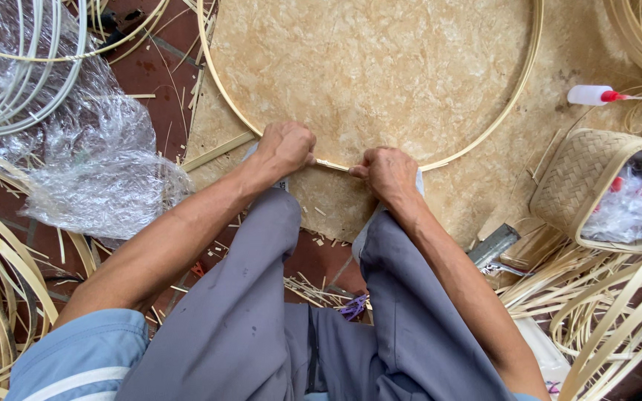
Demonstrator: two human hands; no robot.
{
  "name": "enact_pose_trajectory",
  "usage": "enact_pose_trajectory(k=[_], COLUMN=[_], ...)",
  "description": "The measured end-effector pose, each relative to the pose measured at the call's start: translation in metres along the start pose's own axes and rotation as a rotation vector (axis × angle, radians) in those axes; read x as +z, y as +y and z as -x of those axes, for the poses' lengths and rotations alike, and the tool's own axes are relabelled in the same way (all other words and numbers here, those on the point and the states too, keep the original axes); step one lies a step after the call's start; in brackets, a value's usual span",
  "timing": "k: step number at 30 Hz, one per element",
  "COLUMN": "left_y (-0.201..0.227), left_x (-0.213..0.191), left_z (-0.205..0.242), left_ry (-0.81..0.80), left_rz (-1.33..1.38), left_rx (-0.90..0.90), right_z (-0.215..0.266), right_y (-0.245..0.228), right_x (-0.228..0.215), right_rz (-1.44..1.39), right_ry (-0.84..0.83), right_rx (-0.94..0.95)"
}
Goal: The person constructs large bamboo rings by hand and using a metal bar, layering thin bamboo strips and applying adhesive to secure them into a circular shape.
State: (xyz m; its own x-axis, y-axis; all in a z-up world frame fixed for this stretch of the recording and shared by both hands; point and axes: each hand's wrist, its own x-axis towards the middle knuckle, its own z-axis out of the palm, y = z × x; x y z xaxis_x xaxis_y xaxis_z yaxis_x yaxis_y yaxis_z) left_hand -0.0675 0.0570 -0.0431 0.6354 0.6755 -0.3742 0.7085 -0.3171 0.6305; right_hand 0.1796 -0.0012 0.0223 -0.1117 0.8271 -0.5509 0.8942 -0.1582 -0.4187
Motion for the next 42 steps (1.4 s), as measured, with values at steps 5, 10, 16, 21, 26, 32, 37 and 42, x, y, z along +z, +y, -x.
enact_pose_trajectory(k=[5,10,16,21,26,32,37,42], left_y=[-0.001,-0.002,-0.018,-0.015,-0.009,0.004,0.013,0.004], left_x=[-0.015,-0.012,-0.033,-0.054,-0.052,-0.091,-0.092,-0.024], left_z=[-0.01,0.006,0.019,0.0,0.002,-0.023,-0.012,0.032], left_ry=[-0.025,0.029,0.025,-0.043,-0.133,-0.238,-0.133,0.249], left_rz=[-0.162,-0.116,-0.11,-0.122,-0.298,-0.309,-0.311,-0.099], left_rx=[0.024,0.037,0.021,-0.024,-0.158,-0.271,-0.255,0.025], right_z=[-0.006,-0.018,-0.019,-0.032,-0.027,-0.048,-0.023,0.015], right_y=[-0.025,-0.028,-0.025,-0.033,-0.036,-0.044,-0.044,-0.03], right_x=[0.011,0.029,0.029,0.021,0.031,0.008,-0.004,0.029], right_rz=[-0.172,-0.168,-0.124,-0.137,0.025,0.052,-0.062,-0.097], right_ry=[0.19,0.103,-0.011,-0.034,-0.099,-0.073,0.065,0.38], right_rx=[-0.162,-0.087,-0.037,0.039,0.049,0.069,-0.051,-0.46])
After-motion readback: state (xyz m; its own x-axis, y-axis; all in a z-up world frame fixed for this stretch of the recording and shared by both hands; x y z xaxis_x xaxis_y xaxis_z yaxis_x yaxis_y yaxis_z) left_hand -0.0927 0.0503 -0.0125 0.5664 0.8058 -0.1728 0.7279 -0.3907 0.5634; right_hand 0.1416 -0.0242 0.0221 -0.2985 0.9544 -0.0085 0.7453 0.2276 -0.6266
